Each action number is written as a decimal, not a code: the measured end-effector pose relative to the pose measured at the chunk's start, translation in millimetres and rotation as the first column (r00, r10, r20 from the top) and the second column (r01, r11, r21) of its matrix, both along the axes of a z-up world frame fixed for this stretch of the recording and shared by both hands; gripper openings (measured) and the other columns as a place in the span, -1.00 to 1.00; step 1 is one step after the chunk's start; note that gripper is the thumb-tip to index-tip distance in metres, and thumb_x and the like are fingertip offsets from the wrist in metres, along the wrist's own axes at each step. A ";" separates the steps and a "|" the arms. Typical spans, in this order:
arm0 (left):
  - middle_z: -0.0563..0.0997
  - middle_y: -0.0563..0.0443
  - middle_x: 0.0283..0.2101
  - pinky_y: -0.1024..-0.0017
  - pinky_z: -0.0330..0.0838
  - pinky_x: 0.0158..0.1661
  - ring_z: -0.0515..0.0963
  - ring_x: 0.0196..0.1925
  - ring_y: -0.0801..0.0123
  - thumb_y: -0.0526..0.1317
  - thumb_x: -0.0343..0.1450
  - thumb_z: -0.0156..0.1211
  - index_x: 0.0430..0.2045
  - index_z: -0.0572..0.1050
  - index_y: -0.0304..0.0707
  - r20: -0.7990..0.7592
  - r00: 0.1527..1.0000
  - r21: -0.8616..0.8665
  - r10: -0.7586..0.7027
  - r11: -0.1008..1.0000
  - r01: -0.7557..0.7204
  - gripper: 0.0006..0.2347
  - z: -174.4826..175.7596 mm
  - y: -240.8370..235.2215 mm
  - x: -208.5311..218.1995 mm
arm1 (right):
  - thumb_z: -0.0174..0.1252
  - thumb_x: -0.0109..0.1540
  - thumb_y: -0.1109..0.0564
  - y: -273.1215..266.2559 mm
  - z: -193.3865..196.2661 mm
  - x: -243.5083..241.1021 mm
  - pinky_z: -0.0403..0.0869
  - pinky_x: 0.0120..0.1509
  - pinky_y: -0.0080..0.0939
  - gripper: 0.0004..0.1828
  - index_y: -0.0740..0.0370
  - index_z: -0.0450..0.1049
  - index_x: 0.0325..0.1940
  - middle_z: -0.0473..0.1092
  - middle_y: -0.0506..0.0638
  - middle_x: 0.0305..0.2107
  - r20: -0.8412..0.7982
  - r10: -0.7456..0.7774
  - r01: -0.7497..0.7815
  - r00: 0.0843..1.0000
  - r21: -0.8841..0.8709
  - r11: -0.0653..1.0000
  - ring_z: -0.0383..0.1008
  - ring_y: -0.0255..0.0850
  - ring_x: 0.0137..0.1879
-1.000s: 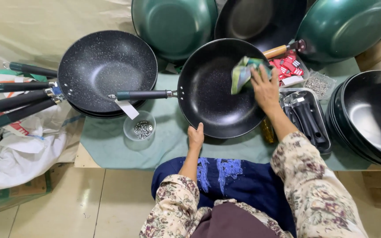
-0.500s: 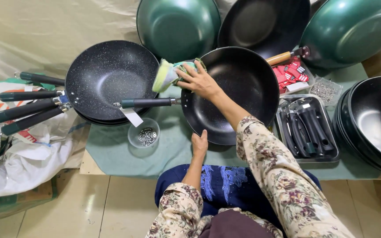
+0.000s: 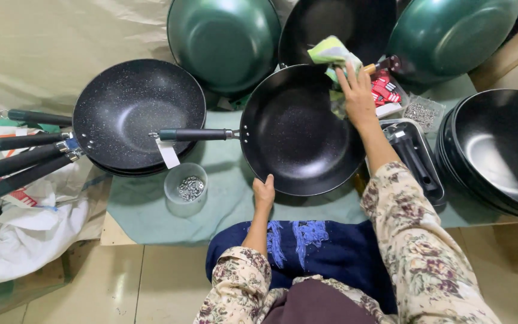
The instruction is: The person is assembling handles onto various pans using screws and a screwdriver, then cleaning them with a cloth.
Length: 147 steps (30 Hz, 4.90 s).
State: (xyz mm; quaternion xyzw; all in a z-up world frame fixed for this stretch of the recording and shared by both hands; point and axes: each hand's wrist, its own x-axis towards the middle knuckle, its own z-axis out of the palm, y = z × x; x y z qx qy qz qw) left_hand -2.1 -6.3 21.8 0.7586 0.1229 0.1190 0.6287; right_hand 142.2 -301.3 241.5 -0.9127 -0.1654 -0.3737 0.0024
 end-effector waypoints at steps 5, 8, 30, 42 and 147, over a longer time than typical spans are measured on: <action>0.64 -0.48 -0.14 0.07 0.50 -0.02 0.63 0.01 -0.10 -0.23 0.41 0.21 -0.15 0.56 -0.61 -0.018 0.999 -0.041 -0.029 0.999 0.028 -0.71 -25.6 1.3 -1.2 | -0.03 0.38 0.19 -26.2 -39.9 -63.4 0.20 0.54 0.14 -0.60 0.07 0.49 0.30 0.31 0.14 0.39 0.261 -0.103 0.184 0.960 -0.307 0.934 0.21 0.20 0.50; 0.63 -0.51 -0.15 0.04 0.49 -0.02 0.62 0.01 -0.12 -0.22 0.41 0.21 -0.17 0.56 -0.62 -0.003 1.000 -0.045 -0.029 0.999 0.028 -0.70 -32.5 0.3 4.8 | 0.01 0.32 0.16 -18.9 -61.9 -89.4 0.18 0.56 0.17 -0.68 0.12 0.56 0.11 0.39 0.10 0.30 0.174 -0.073 0.130 0.982 -0.341 0.931 0.24 0.16 0.50; 0.62 -0.52 -0.26 -0.01 0.44 -0.12 0.63 -0.06 -0.17 -0.21 0.35 0.28 -0.26 0.57 -0.60 -0.036 0.999 -0.050 0.031 0.998 -0.032 -0.71 -75.0 -0.6 16.2 | 0.26 0.19 -0.24 163.0 -131.2 -28.6 0.26 0.36 0.46 -0.48 -0.10 0.49 0.19 0.26 0.21 0.33 -0.408 0.105 -0.102 0.907 0.030 0.994 0.08 0.30 0.53; 0.63 -0.49 -0.17 0.04 0.48 -0.06 0.63 -0.01 -0.08 -0.23 0.42 0.21 -0.16 0.56 -0.59 -0.005 1.000 -0.090 0.013 0.996 -0.014 -0.72 -63.2 -1.3 5.3 | 0.04 0.21 -0.04 -14.6 -84.3 -115.5 0.04 0.59 0.31 -0.66 -0.26 0.55 0.04 0.36 -0.19 0.35 -0.234 -0.147 0.023 0.961 -0.465 0.885 0.21 -0.15 0.55; 0.63 -0.50 -0.13 0.10 0.50 -0.02 0.62 0.03 -0.12 -0.24 0.43 0.17 -0.09 0.55 -0.57 0.040 0.998 -0.012 0.055 0.998 -0.054 -0.71 -38.5 -9.2 -3.0 | 0.13 0.26 -0.26 171.9 -159.5 -61.0 0.12 0.45 0.39 -0.31 -0.11 0.27 0.45 0.04 0.05 0.52 -0.354 0.306 -0.325 0.884 0.005 0.946 0.15 0.07 0.54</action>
